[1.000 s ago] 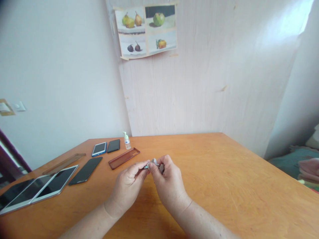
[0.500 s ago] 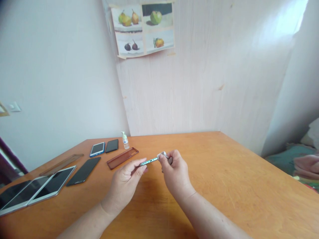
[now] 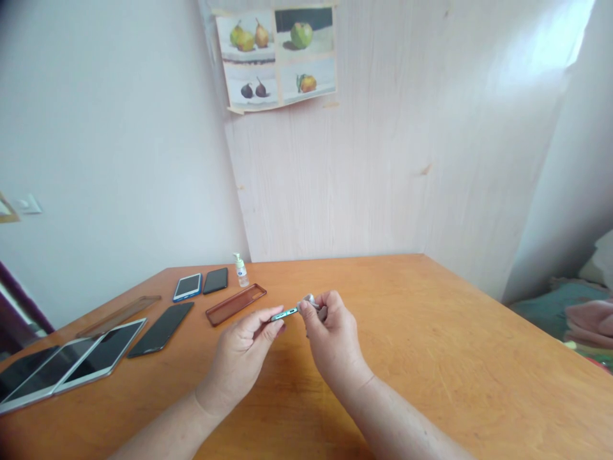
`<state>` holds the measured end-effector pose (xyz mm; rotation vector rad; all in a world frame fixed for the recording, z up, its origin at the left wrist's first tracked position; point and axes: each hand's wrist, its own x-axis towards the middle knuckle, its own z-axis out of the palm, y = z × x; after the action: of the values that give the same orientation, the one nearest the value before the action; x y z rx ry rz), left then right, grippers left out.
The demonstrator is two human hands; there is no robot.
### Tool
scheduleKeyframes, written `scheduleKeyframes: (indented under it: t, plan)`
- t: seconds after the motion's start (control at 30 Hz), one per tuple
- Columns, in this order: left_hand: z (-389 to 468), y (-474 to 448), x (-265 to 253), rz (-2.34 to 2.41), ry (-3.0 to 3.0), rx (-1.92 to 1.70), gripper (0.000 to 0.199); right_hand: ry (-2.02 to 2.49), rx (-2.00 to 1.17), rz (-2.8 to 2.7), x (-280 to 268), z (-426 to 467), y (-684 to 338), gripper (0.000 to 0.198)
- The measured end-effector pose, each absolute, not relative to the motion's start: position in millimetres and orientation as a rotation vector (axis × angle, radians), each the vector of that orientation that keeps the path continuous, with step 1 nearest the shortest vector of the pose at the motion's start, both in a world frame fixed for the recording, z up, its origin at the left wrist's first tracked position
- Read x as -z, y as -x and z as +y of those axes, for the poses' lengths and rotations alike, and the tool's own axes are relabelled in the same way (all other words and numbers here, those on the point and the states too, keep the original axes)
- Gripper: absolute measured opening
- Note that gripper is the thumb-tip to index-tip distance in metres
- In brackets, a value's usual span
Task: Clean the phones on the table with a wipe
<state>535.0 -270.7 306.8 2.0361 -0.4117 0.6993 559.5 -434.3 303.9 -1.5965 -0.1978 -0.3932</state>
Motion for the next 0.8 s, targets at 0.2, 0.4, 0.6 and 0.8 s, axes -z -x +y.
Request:
scheduleKeyframes:
  t: [0.2, 0.4, 0.6, 0.8]
  plan:
    - [-270.4, -535.1, -305.2, -0.423, -2.026, -0.687, 0.023, 1.607, 0.391, -0.225, -301.8, -434.3, -560.3, 0.033]
    - [-269.7, -538.5, -300.5, -0.459, -2.023, -0.700, 0.023, 1.653, 0.402, -0.244, -300.7, -431.6, -557.2, 0.031]
    - [-269.9, -537.8, -301.1, -0.438, -2.039, -0.716, 0.022, 1.656, 0.411, -0.209, -303.6, -435.8, -560.2, 0.031]
    - [-270.3, -540.1, -298.8, -0.482, -2.050, -0.717, 0.022, 1.646, 0.362, -0.247, -302.9, -431.4, -556.9, 0.029]
